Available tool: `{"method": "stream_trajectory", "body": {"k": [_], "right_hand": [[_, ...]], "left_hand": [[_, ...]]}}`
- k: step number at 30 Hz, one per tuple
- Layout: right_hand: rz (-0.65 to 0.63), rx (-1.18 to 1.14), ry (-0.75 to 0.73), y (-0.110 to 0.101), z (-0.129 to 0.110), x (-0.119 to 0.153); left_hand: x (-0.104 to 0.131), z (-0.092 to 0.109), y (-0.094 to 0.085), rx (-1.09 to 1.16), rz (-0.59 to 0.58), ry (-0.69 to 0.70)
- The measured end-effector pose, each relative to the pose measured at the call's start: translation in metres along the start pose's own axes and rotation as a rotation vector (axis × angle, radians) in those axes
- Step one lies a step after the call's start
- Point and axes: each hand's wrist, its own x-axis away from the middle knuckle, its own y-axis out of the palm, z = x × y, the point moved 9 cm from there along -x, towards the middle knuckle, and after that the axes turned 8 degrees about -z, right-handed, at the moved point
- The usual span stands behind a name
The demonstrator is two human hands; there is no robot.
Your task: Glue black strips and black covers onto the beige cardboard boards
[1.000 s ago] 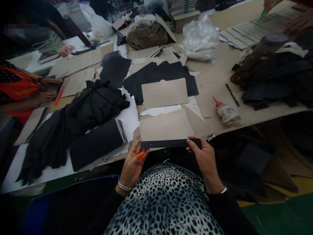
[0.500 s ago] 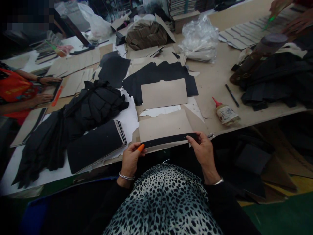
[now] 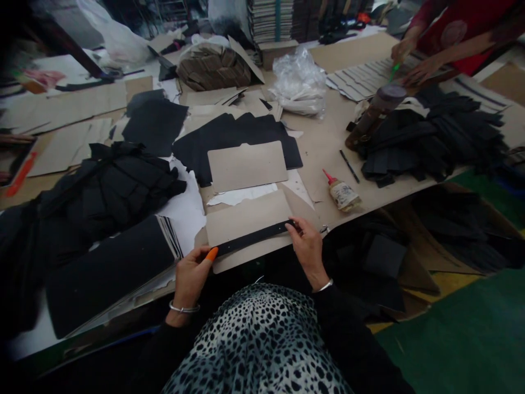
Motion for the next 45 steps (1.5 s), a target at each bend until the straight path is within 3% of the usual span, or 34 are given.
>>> {"method": "stream_trajectory", "body": {"k": [4, 10, 31, 45], "right_hand": [[0.020, 0.085, -0.064, -0.005, -0.002, -0.002], [0.019, 0.172, -0.130, 0.002, -0.006, -0.016], [0.057, 0.086, -0.066, 0.007, 0.000, -0.028], [0.058, 0.192, -0.066, 0.010, -0.002, -0.028]], "left_hand": [[0.002, -0.006, 0.001, -0.015, -0.029, -0.032], [-0.013, -0.009, -0.005, -0.013, 0.008, -0.076], [-0.026, -0.022, -0.003, -0.059, 0.038, -0.167], [-0.028, -0.024, -0.004, -0.105, 0.040, -0.159]]}}
